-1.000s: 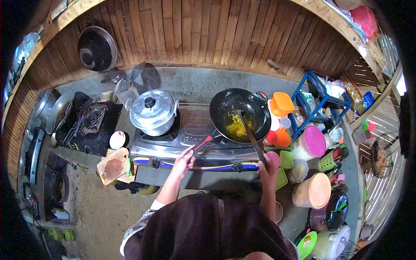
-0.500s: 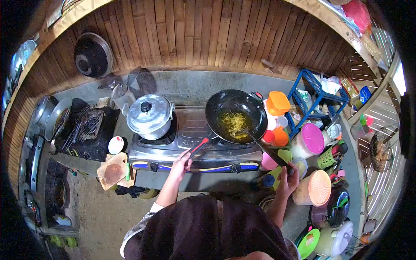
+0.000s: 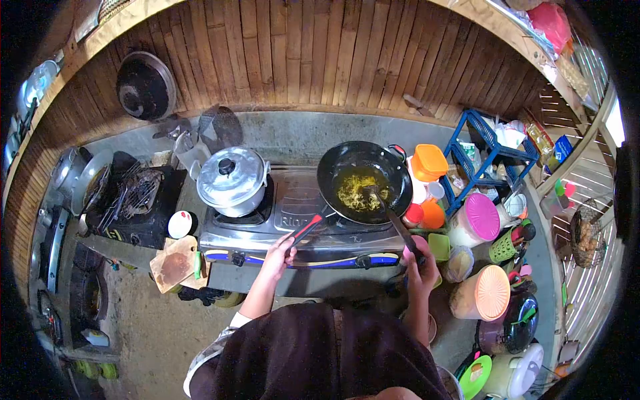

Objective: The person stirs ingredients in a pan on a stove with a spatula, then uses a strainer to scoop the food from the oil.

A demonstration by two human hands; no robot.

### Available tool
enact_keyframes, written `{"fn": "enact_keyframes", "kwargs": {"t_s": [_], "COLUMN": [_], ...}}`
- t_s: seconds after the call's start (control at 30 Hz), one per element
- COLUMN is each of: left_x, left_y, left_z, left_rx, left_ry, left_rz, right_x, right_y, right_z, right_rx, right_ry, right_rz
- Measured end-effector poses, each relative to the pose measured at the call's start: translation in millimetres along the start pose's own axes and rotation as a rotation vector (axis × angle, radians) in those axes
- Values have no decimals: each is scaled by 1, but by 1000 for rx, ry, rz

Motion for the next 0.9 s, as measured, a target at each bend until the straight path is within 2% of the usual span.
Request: {"fn": "enact_keyframes", "kwargs": {"t_s": [0.07, 0.17, 0.27, 0.47, 0.53, 0.63, 0.73, 0.77, 0.8, 0.87, 0.9], "left_x": [-2, -1, 0, 4, 4, 4, 2, 2, 3, 2, 2], "left_y": [-3, -3, 0, 2, 3, 2, 1, 1, 1, 1, 1], "left_z": [-2, -1, 1, 4, 4, 5, 3, 3, 3, 3, 3], "left_rx": [8, 11, 15, 12, 12, 18, 15, 12, 12, 4, 5], "left_ry": [2, 3, -13, -17, -26, -37, -30, -21, -22, -15, -16], "left_rz": [-9, -18, 13, -1, 7, 6, -2, -3, -4, 5, 5], "right_x": [-10, -26, -42, -63, -59, -43, -19, -9, -5, 8, 7], "right_y": [1, 0, 0, -6, -4, 3, 10, 12, 14, 15, 16], "right_z": [-4, -30, -22, -74, -69, -60, 3, -44, -39, -22, 1], "right_rx": [34, 2, 10, -233, -220, -152, 478, 83, 83, -94, -90], "right_ry": [126, 50, 32, 156, 144, -5, -259, 84, 83, 123, 175], "right_rz": [2, 91, 135, 272, 238, 215, 36, 12, 13, -16, -50]}}
Point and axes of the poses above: each hand's wrist, its own y-axis towards the middle knuckle, its own x-axis out of the back of the hand, z = x × y, the point moved 9 cm from there along y, towards the middle knuckle, and after that the axes turned 5 degrees about x, right-handed, at the moved point
